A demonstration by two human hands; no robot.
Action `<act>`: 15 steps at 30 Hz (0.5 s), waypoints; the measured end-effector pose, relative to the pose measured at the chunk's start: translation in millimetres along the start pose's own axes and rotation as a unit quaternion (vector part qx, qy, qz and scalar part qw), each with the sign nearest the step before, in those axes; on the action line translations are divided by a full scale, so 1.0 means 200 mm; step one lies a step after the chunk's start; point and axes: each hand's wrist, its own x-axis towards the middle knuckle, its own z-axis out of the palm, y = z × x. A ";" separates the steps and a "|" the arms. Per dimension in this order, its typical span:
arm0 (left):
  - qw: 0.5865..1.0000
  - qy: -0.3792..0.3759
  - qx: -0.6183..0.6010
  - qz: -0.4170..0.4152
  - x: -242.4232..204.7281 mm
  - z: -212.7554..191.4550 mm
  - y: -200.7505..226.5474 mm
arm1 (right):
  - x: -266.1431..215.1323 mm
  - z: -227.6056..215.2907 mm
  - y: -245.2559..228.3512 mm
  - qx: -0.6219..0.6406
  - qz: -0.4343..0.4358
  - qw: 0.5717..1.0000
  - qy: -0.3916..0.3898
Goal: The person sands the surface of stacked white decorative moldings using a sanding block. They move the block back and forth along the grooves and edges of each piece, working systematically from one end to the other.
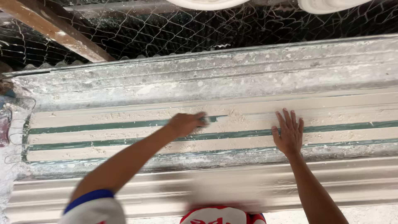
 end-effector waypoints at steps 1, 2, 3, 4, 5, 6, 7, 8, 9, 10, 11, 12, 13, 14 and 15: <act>0.998 -0.036 -0.004 -0.046 -0.09 -0.01 -0.06 | 0.01 0.01 0.00 -0.003 0.004 1.000 0.001; 0.993 -0.073 -0.009 -0.092 -0.14 -0.03 -0.10 | 0.03 0.02 0.00 -0.007 0.008 1.000 0.003; 0.994 -0.068 -0.006 -0.084 -0.16 -0.04 -0.10 | 0.03 0.02 0.00 -0.009 0.009 1.000 0.000; 0.995 -0.063 -0.003 -0.076 -0.13 -0.04 -0.07 | 0.03 0.02 0.00 -0.012 0.011 1.000 -0.003; 0.996 -0.059 0.001 -0.067 -0.06 -0.03 -0.02 | 0.03 0.02 -0.01 -0.015 0.015 1.000 -0.005; 0.990 -0.083 -0.064 -0.098 0.04 -0.02 0.06 | 0.02 0.01 -0.01 -0.007 0.011 1.000 -0.005; 0.978 -0.105 -0.126 -0.125 0.22 0.00 0.17 | 0.02 0.00 -0.01 -0.002 0.010 1.000 -0.002; 0.999 -0.015 -0.028 -0.015 0.36 0.02 0.29 | 0.02 -0.01 0.00 0.003 0.009 1.000 0.002; 0.990 0.079 0.071 0.094 0.45 0.04 0.36 | 0.02 -0.02 -0.01 0.010 -0.001 1.000 0.010; 0.987 0.113 0.057 0.103 0.55 0.05 0.40 | 0.03 -0.03 -0.01 0.016 -0.011 1.000 0.019; 0.982 0.147 0.040 0.111 0.60 0.06 0.42 | 0.02 -0.04 -0.01 0.022 -0.024 0.999 0.024; 0.976 0.180 0.022 0.118 0.60 0.08 0.42 | 0.02 -0.05 -0.01 0.022 -0.019 0.999 0.029; 0.984 0.142 -0.005 0.104 0.54 0.10 0.37 | 0.01 -0.05 -0.01 0.025 -0.020 0.999 0.030; 0.990 0.104 -0.032 0.090 0.46 0.12 0.30 | 0.00 -0.05 -0.02 0.028 -0.021 0.999 0.031; 0.997 0.053 -0.021 0.059 0.34 0.12 0.21 | 0.01 -0.04 -0.03 0.021 -0.016 0.999 0.033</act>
